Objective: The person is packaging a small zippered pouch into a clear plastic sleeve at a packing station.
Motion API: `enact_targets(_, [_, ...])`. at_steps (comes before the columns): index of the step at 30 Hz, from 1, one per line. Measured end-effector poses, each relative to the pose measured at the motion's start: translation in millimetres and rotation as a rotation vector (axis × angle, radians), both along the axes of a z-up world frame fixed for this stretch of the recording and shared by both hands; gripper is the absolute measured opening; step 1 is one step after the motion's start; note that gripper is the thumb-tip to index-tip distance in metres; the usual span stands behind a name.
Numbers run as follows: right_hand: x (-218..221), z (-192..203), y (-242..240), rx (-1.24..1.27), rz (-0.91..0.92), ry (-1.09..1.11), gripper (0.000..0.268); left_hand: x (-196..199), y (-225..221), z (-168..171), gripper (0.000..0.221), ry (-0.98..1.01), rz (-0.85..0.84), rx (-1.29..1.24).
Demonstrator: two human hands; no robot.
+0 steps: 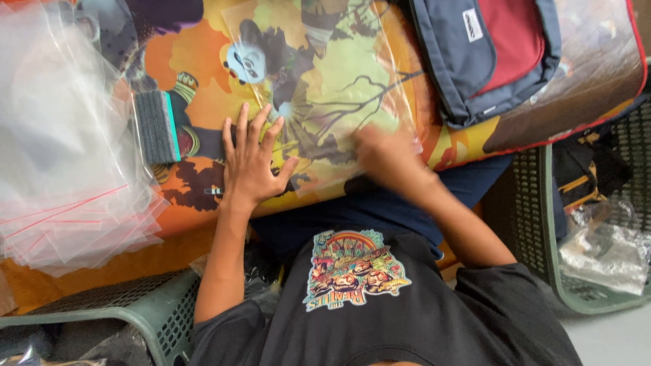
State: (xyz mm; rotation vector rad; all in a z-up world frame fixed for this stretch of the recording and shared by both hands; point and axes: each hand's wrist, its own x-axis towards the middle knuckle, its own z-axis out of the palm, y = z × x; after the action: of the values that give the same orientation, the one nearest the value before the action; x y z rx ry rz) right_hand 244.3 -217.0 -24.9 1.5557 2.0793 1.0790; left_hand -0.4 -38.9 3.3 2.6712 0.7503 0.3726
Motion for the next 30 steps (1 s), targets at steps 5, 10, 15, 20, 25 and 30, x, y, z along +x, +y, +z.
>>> enact_targets(5, [43.7, 2.8, 12.7, 0.167, -0.620, 0.820, 0.005, -2.3, -0.4, -9.3, 0.067, -0.005, 0.007, 0.022])
enact_targets(10, [-15.1, -2.0, -2.9, -0.009, -0.342, 0.310, 0.008, -1.3, 0.6, -8.9, 0.068, -0.013, -0.001, 0.030])
enact_targets(15, [3.4, -10.5, -38.6, 0.041, -0.428, 0.707, 0.010, -1.3, 1.2, -8.2, 0.068, 0.011, -0.003, 0.018])
enact_targets(20, [4.9, 8.6, -44.0, 0.165, -0.566, 0.915, 0.016, -1.3, 1.5, -8.1, 0.068, 0.014, -0.008, 0.038])
enact_targets(25, [-45.9, -12.8, -60.0, 0.003, -0.318, 1.156, 0.028, 0.2, 1.8, -5.8, 0.067, 0.019, -0.016, 0.029])
enact_targets(30, [1.9, 2.1, -97.0, 0.304, -0.594, 1.160, 0.019, -0.4, 0.6, -4.2, 0.068, 0.039, -0.008, 0.033])
